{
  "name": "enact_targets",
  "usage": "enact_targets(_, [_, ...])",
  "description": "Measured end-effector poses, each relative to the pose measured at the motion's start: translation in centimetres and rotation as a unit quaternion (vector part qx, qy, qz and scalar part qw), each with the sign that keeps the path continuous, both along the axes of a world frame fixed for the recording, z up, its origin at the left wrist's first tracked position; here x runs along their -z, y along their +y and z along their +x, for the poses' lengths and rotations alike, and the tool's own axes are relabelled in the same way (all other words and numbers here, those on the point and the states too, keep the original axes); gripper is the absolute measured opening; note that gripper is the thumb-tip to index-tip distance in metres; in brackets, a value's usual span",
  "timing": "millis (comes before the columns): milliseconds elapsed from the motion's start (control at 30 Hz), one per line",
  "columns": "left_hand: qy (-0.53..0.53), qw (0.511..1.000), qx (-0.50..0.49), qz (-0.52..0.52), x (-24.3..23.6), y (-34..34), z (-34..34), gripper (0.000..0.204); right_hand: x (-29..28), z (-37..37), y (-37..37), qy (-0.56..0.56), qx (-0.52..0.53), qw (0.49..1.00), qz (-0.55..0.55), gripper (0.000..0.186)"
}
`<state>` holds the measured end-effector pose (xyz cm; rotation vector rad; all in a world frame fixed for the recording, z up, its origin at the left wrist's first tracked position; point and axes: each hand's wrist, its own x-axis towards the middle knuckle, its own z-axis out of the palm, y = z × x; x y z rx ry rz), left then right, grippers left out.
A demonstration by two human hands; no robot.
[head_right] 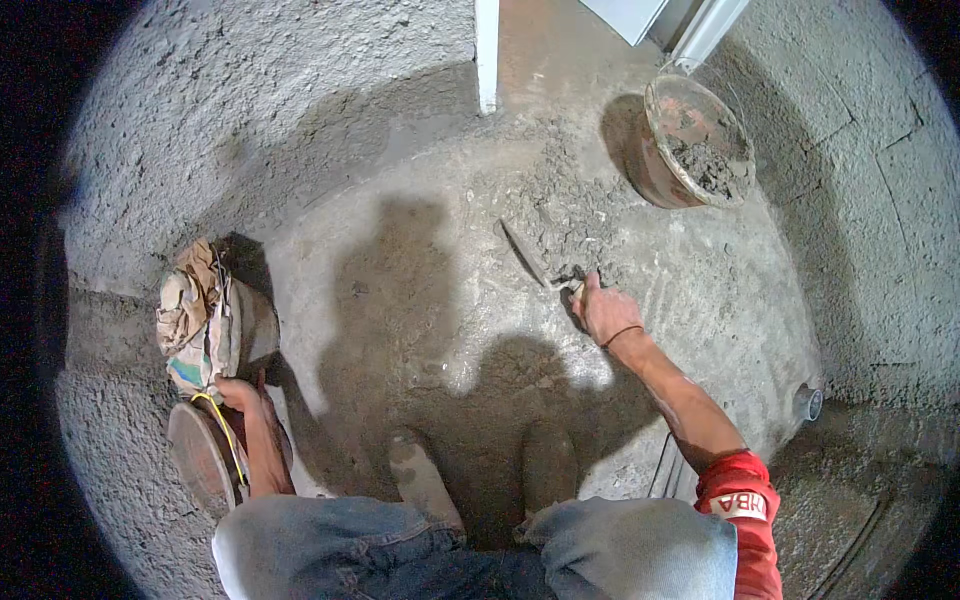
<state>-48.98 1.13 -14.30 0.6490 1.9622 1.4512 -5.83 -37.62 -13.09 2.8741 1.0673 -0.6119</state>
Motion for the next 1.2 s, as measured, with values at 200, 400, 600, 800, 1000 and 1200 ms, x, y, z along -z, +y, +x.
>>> enact_targets(200, [-0.004,0.999,-0.04,-0.011,-1.0,-0.1,-0.5,0.071,-3.7,-2.5,0.7,-0.07,-0.053,0.985,0.147,0.038])
enact_targets(400, [-0.041,0.999,-0.032,-0.013,0.3,0.7,-0.6,0.074,-1.2,0.0,1.4,-0.057,-0.056,0.997,0.011,0.041])
enact_targets(600, [-0.005,0.999,-0.053,0.007,0.1,0.7,-1.4,0.071,-4.0,-4.2,5.5,-0.008,-0.189,0.977,0.103,0.038])
enact_targets(800, [-0.081,0.996,0.042,0.021,-1.2,-0.8,0.6,0.065,0.9,1.5,4.3,-0.166,-0.119,0.978,0.034,0.023])
enact_targets(1000, [0.041,0.998,0.047,-0.004,0.1,0.2,-1.2,0.066,-1.1,-0.7,4.1,-0.127,-0.234,0.955,0.13,0.03])
enact_targets(1200, [-0.01,0.999,-0.039,-0.03,-0.4,0.4,-0.9,0.067,-4.1,-1.3,6.3,0.001,-0.045,0.998,-0.041,0.028])
